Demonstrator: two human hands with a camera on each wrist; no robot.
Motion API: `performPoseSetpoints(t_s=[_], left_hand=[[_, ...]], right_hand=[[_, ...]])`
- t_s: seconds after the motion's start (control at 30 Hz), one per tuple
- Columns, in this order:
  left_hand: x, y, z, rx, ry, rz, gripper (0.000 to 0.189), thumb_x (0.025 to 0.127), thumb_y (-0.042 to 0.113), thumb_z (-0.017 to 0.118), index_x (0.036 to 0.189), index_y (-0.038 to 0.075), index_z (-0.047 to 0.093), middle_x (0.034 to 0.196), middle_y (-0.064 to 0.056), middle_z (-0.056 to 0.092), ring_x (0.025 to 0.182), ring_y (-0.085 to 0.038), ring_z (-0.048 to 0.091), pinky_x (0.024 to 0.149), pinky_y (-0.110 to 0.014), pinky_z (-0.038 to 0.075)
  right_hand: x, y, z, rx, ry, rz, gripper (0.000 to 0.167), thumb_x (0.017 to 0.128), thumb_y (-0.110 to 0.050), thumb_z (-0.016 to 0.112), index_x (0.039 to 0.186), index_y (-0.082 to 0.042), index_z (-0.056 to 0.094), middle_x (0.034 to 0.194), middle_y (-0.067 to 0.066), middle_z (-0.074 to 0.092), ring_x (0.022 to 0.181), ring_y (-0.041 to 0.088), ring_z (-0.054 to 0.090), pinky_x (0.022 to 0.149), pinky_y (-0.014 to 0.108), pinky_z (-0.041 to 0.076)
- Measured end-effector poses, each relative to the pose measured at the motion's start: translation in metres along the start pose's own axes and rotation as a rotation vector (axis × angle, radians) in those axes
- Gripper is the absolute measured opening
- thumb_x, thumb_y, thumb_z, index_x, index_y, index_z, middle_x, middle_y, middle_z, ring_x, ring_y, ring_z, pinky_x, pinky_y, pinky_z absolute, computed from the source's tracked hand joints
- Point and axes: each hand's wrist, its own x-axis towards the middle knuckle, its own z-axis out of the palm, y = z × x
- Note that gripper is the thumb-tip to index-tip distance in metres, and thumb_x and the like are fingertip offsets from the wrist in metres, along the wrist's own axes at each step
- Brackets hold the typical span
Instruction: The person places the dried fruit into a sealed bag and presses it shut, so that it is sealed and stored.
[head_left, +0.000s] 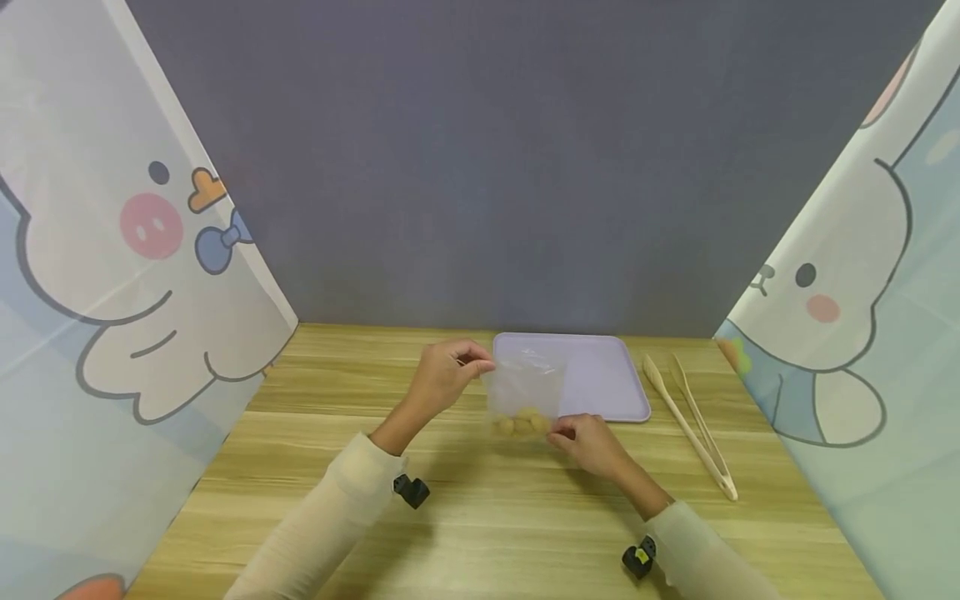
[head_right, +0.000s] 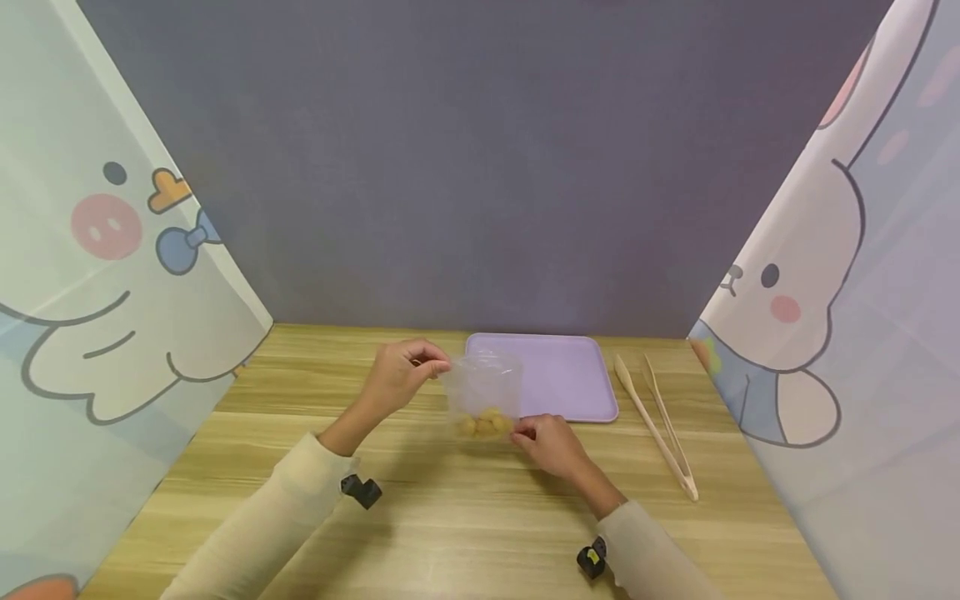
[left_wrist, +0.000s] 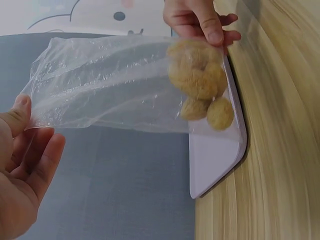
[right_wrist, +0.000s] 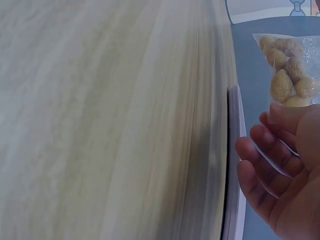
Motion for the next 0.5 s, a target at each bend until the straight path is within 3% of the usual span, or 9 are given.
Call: performPoseSetpoints(t_s=[0.3, 0.5], left_hand=[[0.002, 0.004, 0.002, -0.023, 0.046, 0.036, 0.006, 0.087, 0.021, 0.081, 0.086, 0.016, 0.079, 0.076, 0.002, 0.075, 0.064, -0.004, 0.065, 0.055, -0.024, 0.052], [0.002, 0.004, 0.003, -0.028, 0.055, 0.082, 0.004, 0.086, 0.019, 0.082, 0.086, 0.016, 0.079, 0.071, 0.002, 0.072, 0.06, -0.003, 0.061, 0.054, -0.023, 0.05]], right_hand=[[0.006, -0.01, -0.004, 0.017, 0.044, 0.047, 0.006, 0.093, -0.018, 0.073, 0.091, -0.014, 0.077, 0.084, -0.004, 0.074, 0.074, 0.004, 0.063, 0.069, 0.024, 0.052], [0.012, -0.021, -0.019, 0.09, 0.169, 0.02, 0.019, 0.093, -0.015, 0.073, 0.11, -0.006, 0.076, 0.09, 0.0, 0.076, 0.08, 0.011, 0.07, 0.071, 0.026, 0.056]])
